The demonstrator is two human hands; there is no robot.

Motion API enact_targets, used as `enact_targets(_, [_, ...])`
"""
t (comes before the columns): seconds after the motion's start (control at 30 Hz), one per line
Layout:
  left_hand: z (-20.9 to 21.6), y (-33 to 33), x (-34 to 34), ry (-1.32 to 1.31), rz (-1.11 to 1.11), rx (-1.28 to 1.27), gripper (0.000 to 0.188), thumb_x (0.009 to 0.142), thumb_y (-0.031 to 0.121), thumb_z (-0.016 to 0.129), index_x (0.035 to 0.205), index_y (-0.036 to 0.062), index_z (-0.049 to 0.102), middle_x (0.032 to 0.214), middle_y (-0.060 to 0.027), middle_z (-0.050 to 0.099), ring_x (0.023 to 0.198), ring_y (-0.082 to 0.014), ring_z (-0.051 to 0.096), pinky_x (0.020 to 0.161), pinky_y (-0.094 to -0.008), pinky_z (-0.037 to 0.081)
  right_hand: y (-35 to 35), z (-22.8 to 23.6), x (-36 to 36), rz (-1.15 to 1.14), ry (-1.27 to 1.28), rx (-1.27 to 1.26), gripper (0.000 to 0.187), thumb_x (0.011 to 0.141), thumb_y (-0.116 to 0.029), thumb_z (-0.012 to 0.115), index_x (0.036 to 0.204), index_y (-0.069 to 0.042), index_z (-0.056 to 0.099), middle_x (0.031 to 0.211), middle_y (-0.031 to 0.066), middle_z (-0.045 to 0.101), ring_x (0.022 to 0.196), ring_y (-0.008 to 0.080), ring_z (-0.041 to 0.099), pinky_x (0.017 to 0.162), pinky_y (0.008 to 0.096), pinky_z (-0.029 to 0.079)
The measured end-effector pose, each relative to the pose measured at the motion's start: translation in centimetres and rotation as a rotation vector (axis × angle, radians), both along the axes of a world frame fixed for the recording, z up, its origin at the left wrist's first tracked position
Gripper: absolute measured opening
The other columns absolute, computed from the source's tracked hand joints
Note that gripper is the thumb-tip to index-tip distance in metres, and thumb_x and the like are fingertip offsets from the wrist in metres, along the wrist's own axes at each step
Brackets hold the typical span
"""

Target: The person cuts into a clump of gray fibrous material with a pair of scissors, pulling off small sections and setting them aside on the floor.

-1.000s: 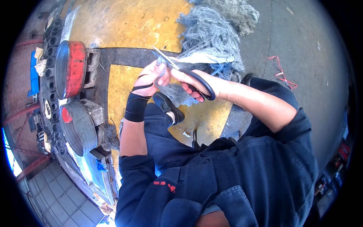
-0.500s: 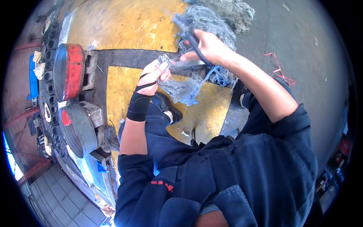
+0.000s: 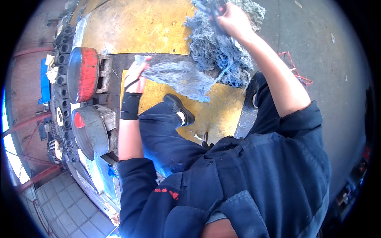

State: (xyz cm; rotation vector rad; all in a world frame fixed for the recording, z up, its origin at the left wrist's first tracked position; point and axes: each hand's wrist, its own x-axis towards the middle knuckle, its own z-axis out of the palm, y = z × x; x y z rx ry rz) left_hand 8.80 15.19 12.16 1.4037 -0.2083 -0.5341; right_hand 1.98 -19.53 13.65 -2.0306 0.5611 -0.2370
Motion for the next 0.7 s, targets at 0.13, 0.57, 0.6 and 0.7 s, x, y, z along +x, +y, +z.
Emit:
enact_targets(0.13, [3.7, 7.2, 3.1, -0.324, 0.051, 0.239, 0.018, 0.087, 0.014, 0.055, 0.096, -0.0007, 0.06, 0.097, -0.0085, 0.062, 0.088, -0.0153, 0.053, 0.083, -0.0259, 0.039, -4.7, -0.3, -0.1, -0.347, -0.148, -0.129, 0.025, 0.069, -0.02, 0.062, 0.084, -0.001, 0.059, 0.081, 0.0217, 0.062, 0.079, 0.034, 0.06, 0.07, 0.0404, 0.046])
enact_targets(0.57, [20.5, 36.4, 1.6, -0.143, 0.906, 0.737, 0.02, 0.092, 0.019, 0.045, 0.098, 0.0017, 0.053, 0.069, -0.0136, 0.057, 0.053, -0.021, 0.057, 0.042, -0.0256, 0.045, -10.1, -2.6, -0.3, -0.517, -0.323, 0.39, 0.023, 0.07, -0.017, 0.07, 0.077, 0.003, 0.062, 0.066, 0.0055, 0.059, 0.054, 0.012, 0.054, 0.048, 0.0252, 0.041])
enact_targets(0.6, [21.4, 38.8, 1.1, -0.074, 1.069, 0.502, 0.019, 0.092, 0.015, 0.042, 0.1, -0.0008, 0.05, 0.081, -0.0192, 0.06, 0.064, -0.026, 0.062, 0.049, -0.0277, 0.052, -11.2, -3.9, 0.5, -0.568, -0.297, 0.289, 0.022, 0.071, -0.016, 0.07, 0.077, 0.003, 0.061, 0.065, 0.0051, 0.058, 0.053, 0.0127, 0.053, 0.048, 0.0252, 0.041])
enact_targets(0.7, [24.7, 44.4, 0.8, -0.166, 1.115, 0.114, 0.011, 0.09, 0.001, 0.033, 0.098, -0.0065, 0.032, 0.108, -0.037, 0.047, 0.097, -0.0472, 0.055, 0.08, -0.0489, 0.055, -13.6, -5.8, 1.0, -0.715, -0.526, 0.539, 0.019, 0.073, -0.008, 0.069, 0.082, 0.006, 0.059, 0.07, 0.0087, 0.059, 0.053, 0.016, 0.056, 0.048, 0.028, 0.043])
